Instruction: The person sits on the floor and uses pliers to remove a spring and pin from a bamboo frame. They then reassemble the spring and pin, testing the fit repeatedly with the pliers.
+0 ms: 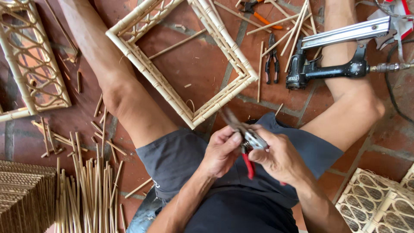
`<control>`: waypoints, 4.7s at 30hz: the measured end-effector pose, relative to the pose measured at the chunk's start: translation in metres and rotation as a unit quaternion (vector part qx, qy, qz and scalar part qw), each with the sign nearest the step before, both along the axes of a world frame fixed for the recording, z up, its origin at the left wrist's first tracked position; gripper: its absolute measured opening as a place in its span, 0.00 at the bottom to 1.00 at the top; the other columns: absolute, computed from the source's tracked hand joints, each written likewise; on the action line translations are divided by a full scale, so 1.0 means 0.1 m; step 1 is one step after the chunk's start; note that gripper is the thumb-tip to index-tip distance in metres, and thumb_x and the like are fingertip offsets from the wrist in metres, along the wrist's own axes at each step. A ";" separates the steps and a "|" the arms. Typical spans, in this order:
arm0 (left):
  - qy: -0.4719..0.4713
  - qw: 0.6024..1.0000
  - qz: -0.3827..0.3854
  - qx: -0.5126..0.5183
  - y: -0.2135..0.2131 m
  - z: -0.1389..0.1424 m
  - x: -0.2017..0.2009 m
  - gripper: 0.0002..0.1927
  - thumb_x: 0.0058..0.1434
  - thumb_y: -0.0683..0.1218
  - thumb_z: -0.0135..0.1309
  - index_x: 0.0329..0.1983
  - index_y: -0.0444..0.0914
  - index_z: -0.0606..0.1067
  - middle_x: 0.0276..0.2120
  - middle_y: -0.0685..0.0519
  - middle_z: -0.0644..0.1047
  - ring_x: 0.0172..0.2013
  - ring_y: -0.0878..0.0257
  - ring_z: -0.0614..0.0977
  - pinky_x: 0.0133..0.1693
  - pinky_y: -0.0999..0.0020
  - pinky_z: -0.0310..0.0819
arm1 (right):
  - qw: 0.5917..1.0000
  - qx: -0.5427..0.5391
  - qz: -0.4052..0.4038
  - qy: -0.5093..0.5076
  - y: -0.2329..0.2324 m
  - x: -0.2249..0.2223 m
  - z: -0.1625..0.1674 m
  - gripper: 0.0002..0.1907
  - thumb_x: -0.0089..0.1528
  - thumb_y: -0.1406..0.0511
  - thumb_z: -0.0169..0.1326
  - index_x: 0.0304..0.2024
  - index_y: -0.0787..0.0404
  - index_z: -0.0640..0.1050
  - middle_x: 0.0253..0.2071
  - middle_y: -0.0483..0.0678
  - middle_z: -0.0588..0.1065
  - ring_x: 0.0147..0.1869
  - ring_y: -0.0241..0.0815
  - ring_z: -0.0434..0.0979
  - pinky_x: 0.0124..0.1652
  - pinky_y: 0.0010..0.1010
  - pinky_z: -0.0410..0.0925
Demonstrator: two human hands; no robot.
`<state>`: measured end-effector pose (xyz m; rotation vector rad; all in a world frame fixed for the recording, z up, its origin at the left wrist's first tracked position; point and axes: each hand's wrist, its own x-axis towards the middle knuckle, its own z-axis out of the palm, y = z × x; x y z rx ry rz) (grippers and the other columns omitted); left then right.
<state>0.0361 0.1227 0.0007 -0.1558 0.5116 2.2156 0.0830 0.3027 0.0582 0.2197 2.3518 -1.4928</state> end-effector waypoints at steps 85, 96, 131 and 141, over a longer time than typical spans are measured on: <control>0.169 0.872 -0.410 0.206 -0.57 -0.21 -0.55 0.32 0.51 0.54 0.75 0.46 0.31 0.70 0.31 0.52 0.77 0.29 0.72 0.77 0.26 0.73 0.70 | 0.597 -0.672 0.014 -0.438 -0.10 0.64 0.09 0.22 0.55 0.64 0.57 0.45 0.76 0.72 0.40 0.66 0.74 0.38 0.54 0.80 0.34 0.43 0.76; 0.218 0.942 -0.251 0.043 -0.74 -0.13 -0.15 0.39 0.62 0.73 0.53 0.38 0.29 0.73 0.28 0.58 0.72 0.30 0.71 0.69 0.32 0.72 0.63 | 0.527 -0.728 -0.035 -0.436 -0.16 0.75 0.10 0.11 0.57 0.66 0.57 0.37 0.65 0.70 0.42 0.67 0.72 0.42 0.58 0.77 0.37 0.47 0.75; 0.030 0.959 -0.228 -0.166 -0.87 -0.04 0.26 0.24 0.66 0.61 0.58 0.31 0.35 0.78 0.23 0.58 0.72 0.23 0.71 0.65 0.25 0.72 0.56 | 0.882 0.325 0.307 0.148 0.08 0.41 0.51 0.09 0.55 0.63 0.59 0.35 0.59 0.75 0.44 0.54 0.70 0.44 0.51 0.73 0.43 0.43 0.66; -0.015 0.984 0.007 0.179 -0.73 -0.05 0.07 0.32 0.74 0.69 0.40 0.35 0.36 0.73 0.20 0.52 0.68 0.21 0.61 0.63 0.29 0.64 0.54 | 0.948 0.311 0.051 0.051 0.22 -0.07 0.10 0.14 0.58 0.68 0.55 0.47 0.65 0.77 0.52 0.56 0.72 0.53 0.52 0.71 0.51 0.43 0.63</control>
